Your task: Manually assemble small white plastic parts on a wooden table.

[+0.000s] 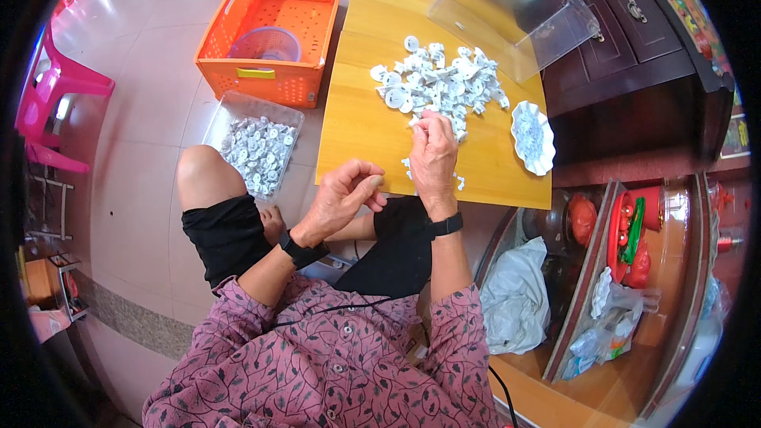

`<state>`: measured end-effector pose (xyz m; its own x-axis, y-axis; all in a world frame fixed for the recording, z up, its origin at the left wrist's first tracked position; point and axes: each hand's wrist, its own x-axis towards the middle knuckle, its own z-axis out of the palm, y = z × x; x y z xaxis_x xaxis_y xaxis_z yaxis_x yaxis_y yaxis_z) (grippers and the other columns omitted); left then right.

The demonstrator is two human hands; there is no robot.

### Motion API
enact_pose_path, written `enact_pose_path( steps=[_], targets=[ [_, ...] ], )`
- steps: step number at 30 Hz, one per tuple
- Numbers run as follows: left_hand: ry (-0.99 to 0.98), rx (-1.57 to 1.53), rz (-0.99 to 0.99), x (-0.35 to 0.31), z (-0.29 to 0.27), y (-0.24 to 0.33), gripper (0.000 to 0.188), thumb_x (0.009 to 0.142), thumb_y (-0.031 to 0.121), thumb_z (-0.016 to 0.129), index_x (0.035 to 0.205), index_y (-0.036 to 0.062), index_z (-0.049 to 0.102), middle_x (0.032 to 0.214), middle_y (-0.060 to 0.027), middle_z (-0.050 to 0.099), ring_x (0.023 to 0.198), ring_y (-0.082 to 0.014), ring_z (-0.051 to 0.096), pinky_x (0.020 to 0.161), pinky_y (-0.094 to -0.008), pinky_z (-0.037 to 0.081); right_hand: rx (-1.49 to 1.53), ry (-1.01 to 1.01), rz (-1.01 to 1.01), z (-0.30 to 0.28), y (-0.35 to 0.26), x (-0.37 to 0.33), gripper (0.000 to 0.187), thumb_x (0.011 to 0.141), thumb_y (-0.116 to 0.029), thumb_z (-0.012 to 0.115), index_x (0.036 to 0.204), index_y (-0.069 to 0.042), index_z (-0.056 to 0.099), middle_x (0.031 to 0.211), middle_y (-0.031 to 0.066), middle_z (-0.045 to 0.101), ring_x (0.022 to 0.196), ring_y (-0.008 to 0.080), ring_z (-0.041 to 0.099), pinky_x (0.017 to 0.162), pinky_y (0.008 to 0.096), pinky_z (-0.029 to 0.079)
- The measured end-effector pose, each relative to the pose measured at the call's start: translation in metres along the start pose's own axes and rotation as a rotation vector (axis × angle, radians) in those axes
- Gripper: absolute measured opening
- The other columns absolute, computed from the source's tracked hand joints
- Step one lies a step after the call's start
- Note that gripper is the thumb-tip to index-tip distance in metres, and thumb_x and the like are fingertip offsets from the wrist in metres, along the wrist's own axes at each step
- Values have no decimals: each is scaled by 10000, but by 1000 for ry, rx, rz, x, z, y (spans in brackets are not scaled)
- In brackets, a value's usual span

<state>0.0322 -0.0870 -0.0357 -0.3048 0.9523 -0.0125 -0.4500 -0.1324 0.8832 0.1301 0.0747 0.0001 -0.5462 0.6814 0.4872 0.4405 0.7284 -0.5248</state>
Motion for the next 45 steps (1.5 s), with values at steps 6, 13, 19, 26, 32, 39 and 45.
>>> enact_pose_path(
  steps=[6,13,19,26,32,39,45],
  targets=[
    [18,15,8,-1,-2,-3,152,1012,63,524,1110,-39,578,866,-66,639,752,-123,675,669,-244,578,21,-25,-42,8,-10,0,60,865,21,604,919,-2,600,892,152,634,814,335,635,720,421,500],
    [16,66,-8,-1,-1,2,172,1012,73,521,1125,-48,570,884,-76,642,753,-130,679,677,-252,584,299,-116,249,4,-16,-10,38,922,-34,613,942,-3,621,842,97,665,710,182,654,681,295,518],
    [84,35,1,-2,1,4,318,1020,81,505,1308,-52,478,1098,-135,618,861,-169,684,728,-277,594,1037,-215,709,-31,-45,-19,154,971,-101,613,1056,27,620,976,111,694,805,124,669,725,237,537],
    [22,-236,8,1,-6,4,457,1031,157,518,1441,-13,405,1209,-135,612,993,-189,664,870,-308,569,1201,-302,761,-42,-52,-40,153,972,-107,611,1037,31,621,996,134,689,834,143,677,736,246,549],
    [-32,-284,-49,-1,-7,11,395,1022,149,539,1381,-8,489,1182,-121,640,1013,-181,658,907,-313,555,970,-282,540,-37,-65,-50,113,979,-82,592,1021,19,622,1033,105,679,861,126,661,755,236,545],
    [-95,-353,18,-3,-12,12,287,988,91,590,1254,-18,592,1161,-111,651,1046,-185,649,922,-351,559,825,-287,373,-41,-84,-53,68,975,-21,574,1006,29,609,1092,92,654,892,120,649,792,258,550],
    [-91,-370,12,-4,-11,9,306,984,98,600,1269,-10,600,1186,-109,652,1056,-186,644,928,-348,554,678,-237,197,-38,-81,-60,59,944,27,597,1003,32,601,1107,107,660,895,137,661,776,259,543]
  ],
)
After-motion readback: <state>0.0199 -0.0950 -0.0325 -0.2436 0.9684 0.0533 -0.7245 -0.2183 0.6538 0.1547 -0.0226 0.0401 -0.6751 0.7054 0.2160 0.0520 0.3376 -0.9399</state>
